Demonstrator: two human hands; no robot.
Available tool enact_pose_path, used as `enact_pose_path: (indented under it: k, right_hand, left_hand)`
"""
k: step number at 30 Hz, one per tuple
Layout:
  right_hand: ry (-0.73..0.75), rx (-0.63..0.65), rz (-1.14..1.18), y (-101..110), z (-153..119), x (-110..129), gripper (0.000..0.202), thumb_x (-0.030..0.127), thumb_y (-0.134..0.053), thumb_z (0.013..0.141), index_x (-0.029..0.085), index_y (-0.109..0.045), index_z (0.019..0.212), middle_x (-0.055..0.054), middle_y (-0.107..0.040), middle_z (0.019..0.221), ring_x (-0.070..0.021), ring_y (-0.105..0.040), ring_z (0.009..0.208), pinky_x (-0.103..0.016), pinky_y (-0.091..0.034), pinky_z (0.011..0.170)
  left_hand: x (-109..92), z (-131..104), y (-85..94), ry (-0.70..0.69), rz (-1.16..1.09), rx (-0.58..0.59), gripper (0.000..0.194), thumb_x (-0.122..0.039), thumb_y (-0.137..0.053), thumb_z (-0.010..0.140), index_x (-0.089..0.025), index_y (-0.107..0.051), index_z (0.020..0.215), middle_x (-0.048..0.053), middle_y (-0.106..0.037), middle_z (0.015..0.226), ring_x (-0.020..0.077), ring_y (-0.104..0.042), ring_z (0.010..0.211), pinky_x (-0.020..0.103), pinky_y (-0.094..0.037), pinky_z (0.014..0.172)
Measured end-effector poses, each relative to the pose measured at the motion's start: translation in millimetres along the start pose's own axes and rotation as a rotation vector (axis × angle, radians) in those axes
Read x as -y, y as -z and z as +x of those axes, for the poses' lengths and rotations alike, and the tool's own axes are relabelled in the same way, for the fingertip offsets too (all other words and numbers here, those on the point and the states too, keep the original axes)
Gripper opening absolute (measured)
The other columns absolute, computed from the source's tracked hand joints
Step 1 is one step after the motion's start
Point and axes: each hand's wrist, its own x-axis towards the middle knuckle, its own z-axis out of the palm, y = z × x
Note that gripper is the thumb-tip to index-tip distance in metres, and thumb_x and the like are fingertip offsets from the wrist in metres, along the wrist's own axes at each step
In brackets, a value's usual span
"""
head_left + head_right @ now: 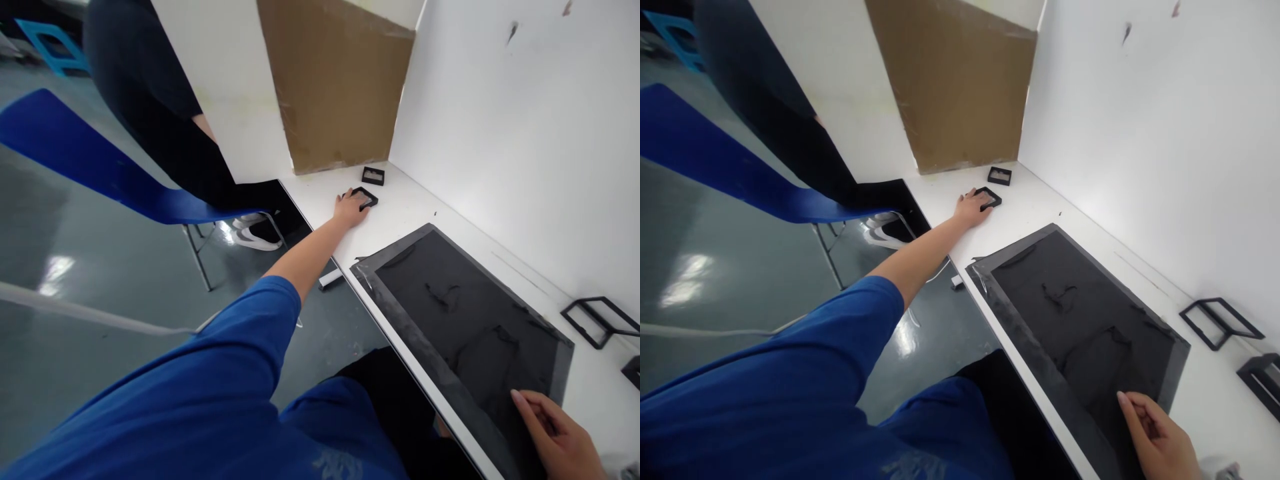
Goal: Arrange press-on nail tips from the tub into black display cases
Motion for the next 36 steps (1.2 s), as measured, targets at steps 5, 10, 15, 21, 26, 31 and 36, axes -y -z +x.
enact_pose_path:
  k: [5, 10, 15, 21, 26, 31, 36]
  right_hand:
    - [-0.051, 0.017, -0.015, 1.1, 1.9, -4.5, 0.06, 0.079, -0.067, 0.069, 0.026, -0.074, 0.095, -0.003, -0.072, 0.078, -0.021, -0.068, 0.069, -0.026, -0.054, 0.057]
    - [-0.024, 0.036, -0.063, 5.3, 2.7, -5.4, 0.058, 0.077, -0.062, 0.076, 0.025, -0.077, 0.097, -0.003, -0.077, 0.09, -0.0203, -0.073, 0.081, -0.021, -0.056, 0.062]
    - [0.043, 0.007, -0.091, 5.7, 4.8, -13.0, 0.058, 0.077, -0.053, 0.083, 0.027, -0.079, 0.097, -0.003, -0.078, 0.106, -0.0243, -0.073, 0.103, -0.024, -0.059, 0.078]
    - [0.048, 0.059, -0.062, 2.4, 4.5, -24.2, 0.051, 0.07, -0.059, 0.085, 0.026, -0.076, 0.106, -0.001, -0.077, 0.109, -0.0205, -0.073, 0.1, -0.019, -0.057, 0.071]
    - [0.058, 0.069, -0.048, 1.8, 3.0, -19.1, 0.051, 0.069, -0.061, 0.084, 0.026, -0.073, 0.107, -0.001, -0.077, 0.101, -0.0189, -0.073, 0.09, -0.019, -0.056, 0.067]
    - [0.008, 0.062, -0.054, 1.7, 1.8, -9.6, 0.057, 0.075, -0.061, 0.078, 0.026, -0.074, 0.104, -0.001, -0.076, 0.097, -0.0195, -0.073, 0.088, -0.02, -0.054, 0.062]
    - [0.041, 0.035, -0.039, -0.4, 1.9, -8.1, 0.054, 0.073, -0.063, 0.078, 0.025, -0.075, 0.1, -0.002, -0.076, 0.091, -0.0184, -0.072, 0.079, -0.02, -0.053, 0.059]
  left_hand:
    - [5.3, 4.5, -9.1, -0.042, -0.047, -0.019, 0.041, -0.042, -0.061, 0.097, -0.018, -0.059, 0.129, 0.01, -0.061, 0.133, 0.0221, -0.063, 0.117, 0.046, -0.057, 0.1]
    - [9.2, 6.5, -12.5, -0.059, -0.087, -0.019, 0.036, -0.042, -0.059, 0.098, -0.019, -0.061, 0.127, 0.01, -0.062, 0.133, 0.0207, -0.063, 0.116, 0.044, -0.057, 0.1]
    - [10.4, 5.8, -11.9, -0.09, -0.099, -0.023, 0.036, -0.042, -0.058, 0.098, -0.02, -0.061, 0.126, 0.01, -0.062, 0.132, 0.0203, -0.063, 0.115, 0.043, -0.057, 0.1]
    - [8.6, 3.6, -12.6, -0.024, -0.06, -0.089, 0.037, -0.042, -0.059, 0.098, -0.019, -0.061, 0.127, 0.01, -0.061, 0.133, 0.0207, -0.063, 0.116, 0.044, -0.057, 0.1]
    - [9.6, 5.8, -14.9, 0.001, -0.034, -0.089, 0.038, -0.042, -0.06, 0.098, -0.019, -0.06, 0.128, 0.01, -0.061, 0.133, 0.0213, -0.063, 0.117, 0.045, -0.057, 0.1]
    - [11.4, 7.6, -15.8, -0.044, -0.033, -0.073, 0.037, -0.042, -0.059, 0.098, -0.019, -0.061, 0.127, 0.01, -0.062, 0.133, 0.0208, -0.063, 0.116, 0.044, -0.057, 0.1]
    - [10.8, 6.3, -15.9, -0.096, -0.046, -0.092, 0.035, -0.042, -0.058, 0.099, -0.02, -0.062, 0.125, 0.01, -0.062, 0.132, 0.02, -0.063, 0.115, 0.043, -0.057, 0.1]
